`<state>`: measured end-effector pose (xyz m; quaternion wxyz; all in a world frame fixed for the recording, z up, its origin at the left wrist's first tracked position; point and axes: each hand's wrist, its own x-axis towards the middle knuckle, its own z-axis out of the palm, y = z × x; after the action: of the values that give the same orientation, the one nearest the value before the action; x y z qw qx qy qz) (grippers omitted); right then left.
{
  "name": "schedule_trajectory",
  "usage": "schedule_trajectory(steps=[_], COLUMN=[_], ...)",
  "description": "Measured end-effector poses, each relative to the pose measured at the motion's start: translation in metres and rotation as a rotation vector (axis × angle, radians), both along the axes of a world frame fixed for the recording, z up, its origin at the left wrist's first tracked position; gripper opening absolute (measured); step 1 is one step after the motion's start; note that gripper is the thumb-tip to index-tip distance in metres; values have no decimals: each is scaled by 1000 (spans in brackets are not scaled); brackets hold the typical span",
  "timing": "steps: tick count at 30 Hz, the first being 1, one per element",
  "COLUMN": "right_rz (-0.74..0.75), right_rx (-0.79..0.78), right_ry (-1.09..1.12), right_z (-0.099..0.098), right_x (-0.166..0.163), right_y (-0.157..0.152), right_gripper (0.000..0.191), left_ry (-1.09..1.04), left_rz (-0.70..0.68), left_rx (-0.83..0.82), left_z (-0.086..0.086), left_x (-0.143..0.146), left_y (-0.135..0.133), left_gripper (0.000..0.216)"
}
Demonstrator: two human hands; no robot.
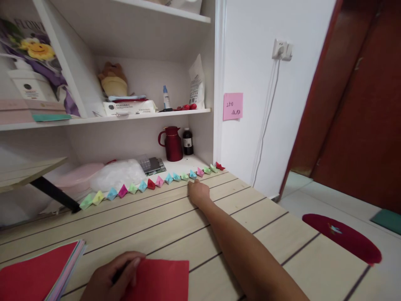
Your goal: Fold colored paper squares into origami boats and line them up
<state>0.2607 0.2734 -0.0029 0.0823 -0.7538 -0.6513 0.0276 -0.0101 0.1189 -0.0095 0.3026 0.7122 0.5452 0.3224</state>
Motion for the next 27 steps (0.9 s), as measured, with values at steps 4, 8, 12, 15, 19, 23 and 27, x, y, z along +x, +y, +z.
schedule_trajectory(steps=[4, 8, 12, 15, 19, 23, 27], right_rz=[74, 220, 496, 534, 672, 896, 969], right_rx=[5, -13, -7, 41, 64, -56, -118], right_ry=[7, 64, 212, 338, 404, 379, 331], right_z=[4, 0, -9, -13, -8, -2, -5], right_x=[-5, -6, 3, 7, -2, -9, -6], right_y=[-29, -85, -155, -205, -255, -286, -305], right_gripper=[41, 42, 53, 66, 67, 70, 89], left_ry=[-78, -108, -77, 71, 426, 665, 712], left_rz=[33, 21, 13, 0, 54, -46, -154], left_rx=[-11, 7, -5, 109, 402, 565, 643], left_z=[6, 12, 15, 15, -2, -31, -38], left_x=[-1, -1, 1, 0, -8, -18, -26], left_y=[-1, -10, -28, -47, -72, -101, -135], left_gripper=[31, 31, 29, 29, 35, 41, 51])
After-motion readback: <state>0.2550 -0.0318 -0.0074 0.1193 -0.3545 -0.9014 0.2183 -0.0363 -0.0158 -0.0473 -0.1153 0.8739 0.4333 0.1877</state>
